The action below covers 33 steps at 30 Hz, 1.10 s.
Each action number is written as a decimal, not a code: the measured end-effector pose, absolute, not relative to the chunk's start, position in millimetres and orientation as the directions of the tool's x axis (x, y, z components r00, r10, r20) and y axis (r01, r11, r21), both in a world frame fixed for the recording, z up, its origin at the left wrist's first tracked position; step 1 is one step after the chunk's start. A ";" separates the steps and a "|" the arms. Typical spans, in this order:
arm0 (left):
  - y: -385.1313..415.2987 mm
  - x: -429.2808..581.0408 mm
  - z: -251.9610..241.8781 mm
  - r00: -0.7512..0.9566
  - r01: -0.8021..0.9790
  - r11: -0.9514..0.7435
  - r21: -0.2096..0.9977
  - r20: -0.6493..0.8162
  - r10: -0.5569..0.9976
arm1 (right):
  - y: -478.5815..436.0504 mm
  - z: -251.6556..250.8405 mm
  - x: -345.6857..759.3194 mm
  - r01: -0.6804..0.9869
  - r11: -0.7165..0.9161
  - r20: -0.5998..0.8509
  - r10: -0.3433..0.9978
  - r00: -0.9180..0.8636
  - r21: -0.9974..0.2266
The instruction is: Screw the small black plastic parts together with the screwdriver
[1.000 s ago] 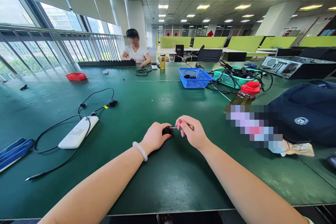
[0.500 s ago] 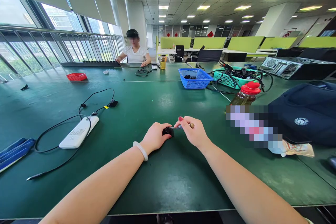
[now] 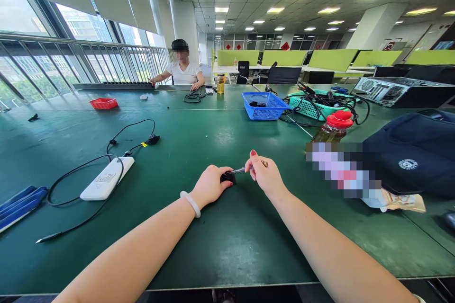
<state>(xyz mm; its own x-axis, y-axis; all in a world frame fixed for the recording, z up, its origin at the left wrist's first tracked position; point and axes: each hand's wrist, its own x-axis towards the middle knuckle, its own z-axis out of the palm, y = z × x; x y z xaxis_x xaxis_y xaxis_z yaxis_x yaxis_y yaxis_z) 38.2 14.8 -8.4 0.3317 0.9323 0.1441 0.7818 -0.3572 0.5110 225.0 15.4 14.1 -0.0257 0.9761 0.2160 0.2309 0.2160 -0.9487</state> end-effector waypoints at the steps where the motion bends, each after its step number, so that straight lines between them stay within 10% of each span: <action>1: 15.0 38.1 -8.7 0.331 0.782 -0.358 0.511 0.146 0.932 | 14.7 14.6 224.6 0.230 0.218 0.219 0.975 -0.018 -0.948; 19: 16.1 37.2 -11.7 0.362 0.776 -0.404 0.484 0.183 0.914 | 5.6 15.1 220.1 0.380 0.497 0.495 0.862 -0.111 -0.780; 33: 13.1 39.5 -6.9 0.409 0.692 -0.466 0.552 0.232 0.882 | 3.4 17.8 221.9 0.304 0.445 0.433 0.895 -0.109 -0.842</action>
<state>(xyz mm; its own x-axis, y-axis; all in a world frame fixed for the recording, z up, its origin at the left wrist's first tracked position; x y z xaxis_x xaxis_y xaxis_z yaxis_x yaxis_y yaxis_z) 39.5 13.1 -6.9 0.4093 0.8823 0.2325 0.6916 -0.4662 0.5516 221.9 3.4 17.8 -0.1087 0.8948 0.4330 0.3043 0.4447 -0.8424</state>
